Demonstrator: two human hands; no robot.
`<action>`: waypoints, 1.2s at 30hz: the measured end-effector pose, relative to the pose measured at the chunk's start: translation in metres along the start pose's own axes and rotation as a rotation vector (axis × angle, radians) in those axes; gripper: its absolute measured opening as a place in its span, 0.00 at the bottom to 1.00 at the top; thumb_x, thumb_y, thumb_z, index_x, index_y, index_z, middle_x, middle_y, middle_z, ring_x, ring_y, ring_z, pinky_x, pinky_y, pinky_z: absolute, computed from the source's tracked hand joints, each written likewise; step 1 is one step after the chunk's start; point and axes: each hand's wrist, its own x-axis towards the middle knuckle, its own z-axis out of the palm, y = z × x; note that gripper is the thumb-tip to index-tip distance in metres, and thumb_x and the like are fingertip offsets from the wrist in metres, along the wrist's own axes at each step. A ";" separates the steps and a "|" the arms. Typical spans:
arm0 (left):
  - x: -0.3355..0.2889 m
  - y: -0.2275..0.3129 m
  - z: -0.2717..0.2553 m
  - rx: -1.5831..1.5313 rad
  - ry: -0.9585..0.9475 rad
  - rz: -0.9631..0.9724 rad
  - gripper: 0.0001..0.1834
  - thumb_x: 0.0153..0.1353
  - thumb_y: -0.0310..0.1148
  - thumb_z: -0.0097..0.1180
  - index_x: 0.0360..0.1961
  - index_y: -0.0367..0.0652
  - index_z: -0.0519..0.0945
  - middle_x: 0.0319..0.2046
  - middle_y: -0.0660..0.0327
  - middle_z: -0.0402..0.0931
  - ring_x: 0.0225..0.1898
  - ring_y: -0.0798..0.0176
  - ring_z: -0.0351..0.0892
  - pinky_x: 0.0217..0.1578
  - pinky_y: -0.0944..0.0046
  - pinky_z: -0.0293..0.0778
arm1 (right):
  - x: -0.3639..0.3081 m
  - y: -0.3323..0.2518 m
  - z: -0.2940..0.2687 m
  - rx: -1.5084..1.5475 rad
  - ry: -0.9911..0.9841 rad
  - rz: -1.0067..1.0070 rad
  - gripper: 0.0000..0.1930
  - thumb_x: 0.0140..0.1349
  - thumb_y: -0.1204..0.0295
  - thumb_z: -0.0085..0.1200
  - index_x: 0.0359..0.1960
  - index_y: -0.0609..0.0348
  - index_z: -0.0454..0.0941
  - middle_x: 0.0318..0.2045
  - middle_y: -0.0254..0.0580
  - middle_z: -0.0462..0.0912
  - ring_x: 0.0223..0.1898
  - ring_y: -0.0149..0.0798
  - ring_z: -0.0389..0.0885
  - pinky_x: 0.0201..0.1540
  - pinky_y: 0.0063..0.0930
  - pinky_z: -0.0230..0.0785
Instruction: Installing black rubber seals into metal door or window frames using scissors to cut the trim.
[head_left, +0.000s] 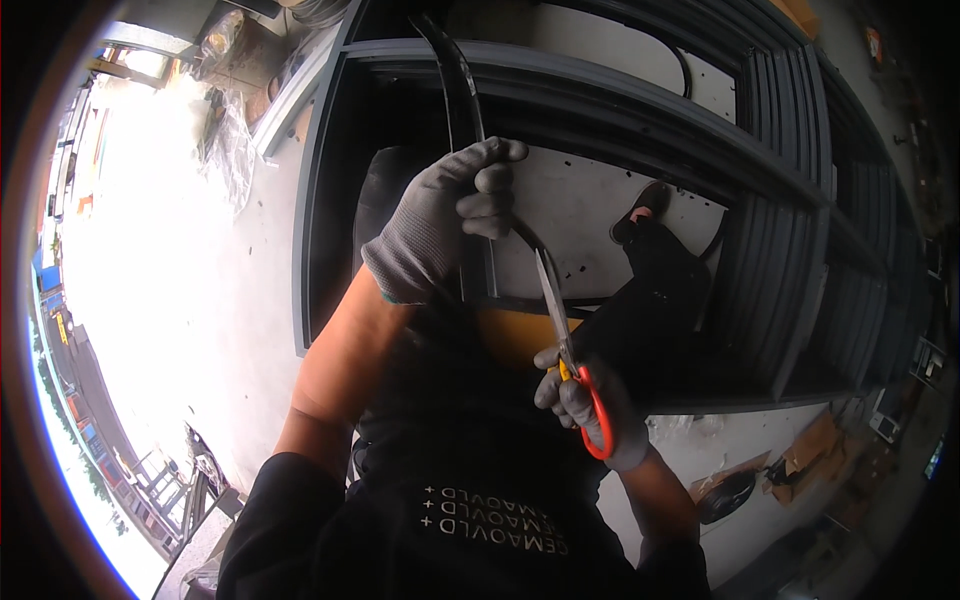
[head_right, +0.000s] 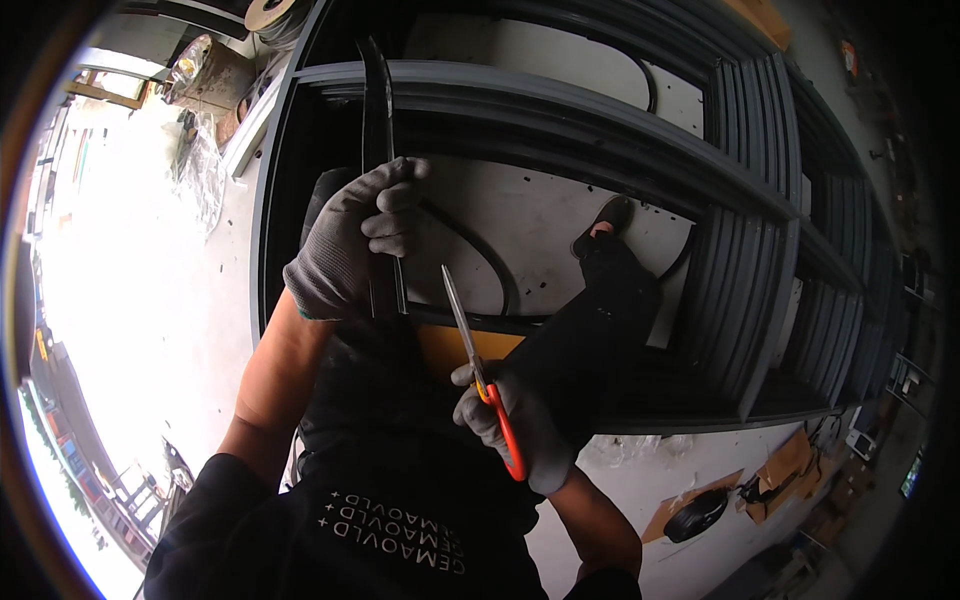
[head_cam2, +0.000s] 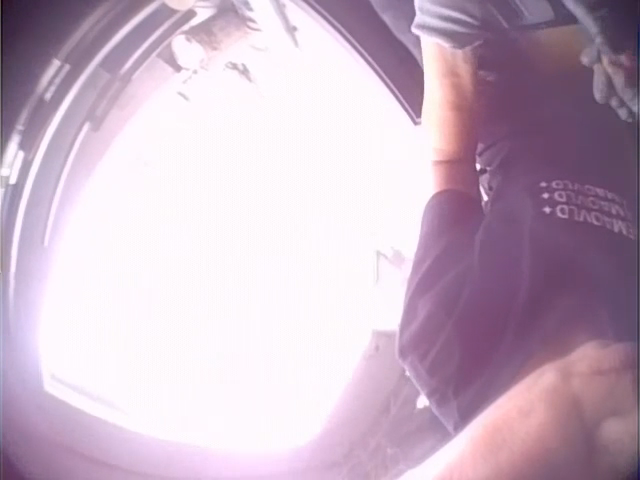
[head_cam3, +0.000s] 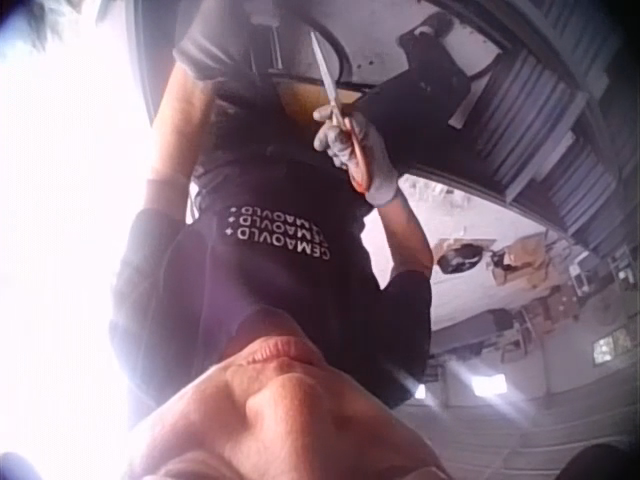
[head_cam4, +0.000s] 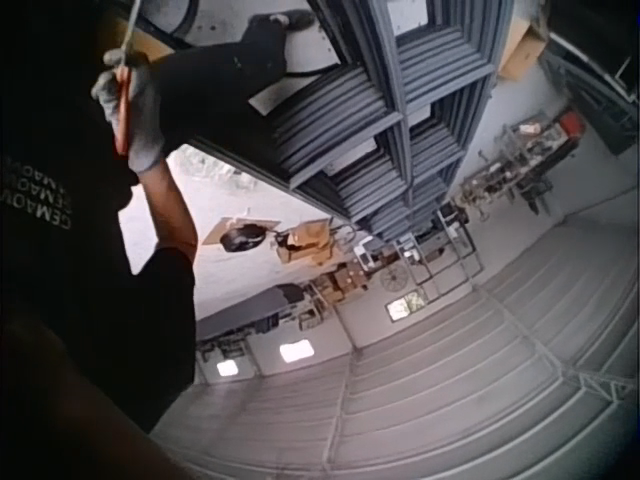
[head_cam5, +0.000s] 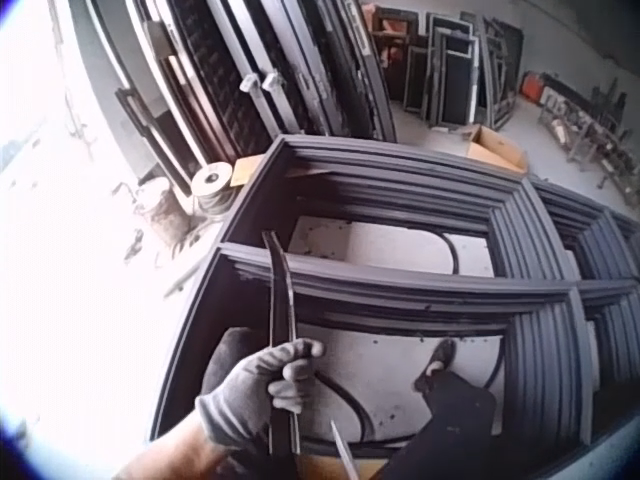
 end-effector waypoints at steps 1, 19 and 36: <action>0.001 0.003 -0.001 -0.029 0.021 0.020 0.15 0.76 0.36 0.38 0.48 0.38 0.76 0.21 0.73 0.71 0.13 0.79 0.55 0.15 0.76 0.53 | -0.010 0.008 0.004 0.065 -0.002 0.147 0.32 0.69 0.46 0.52 0.58 0.65 0.69 0.30 0.37 0.79 0.23 0.17 0.67 0.27 0.11 0.62; -0.012 0.009 -0.012 -0.107 -0.037 0.141 0.17 0.75 0.35 0.39 0.54 0.34 0.72 0.24 0.74 0.66 0.16 0.80 0.57 0.18 0.78 0.57 | 0.004 0.032 0.027 0.350 -0.039 0.300 0.23 0.73 0.58 0.50 0.56 0.68 0.68 0.23 0.30 0.70 0.19 0.14 0.61 0.21 0.07 0.57; -0.014 0.005 0.002 0.017 0.098 0.236 0.18 0.77 0.37 0.37 0.52 0.35 0.74 0.23 0.75 0.67 0.16 0.80 0.56 0.20 0.77 0.57 | 0.001 0.027 0.036 0.110 0.016 0.167 0.21 0.71 0.58 0.54 0.54 0.63 0.72 0.25 0.32 0.76 0.23 0.19 0.70 0.27 0.16 0.66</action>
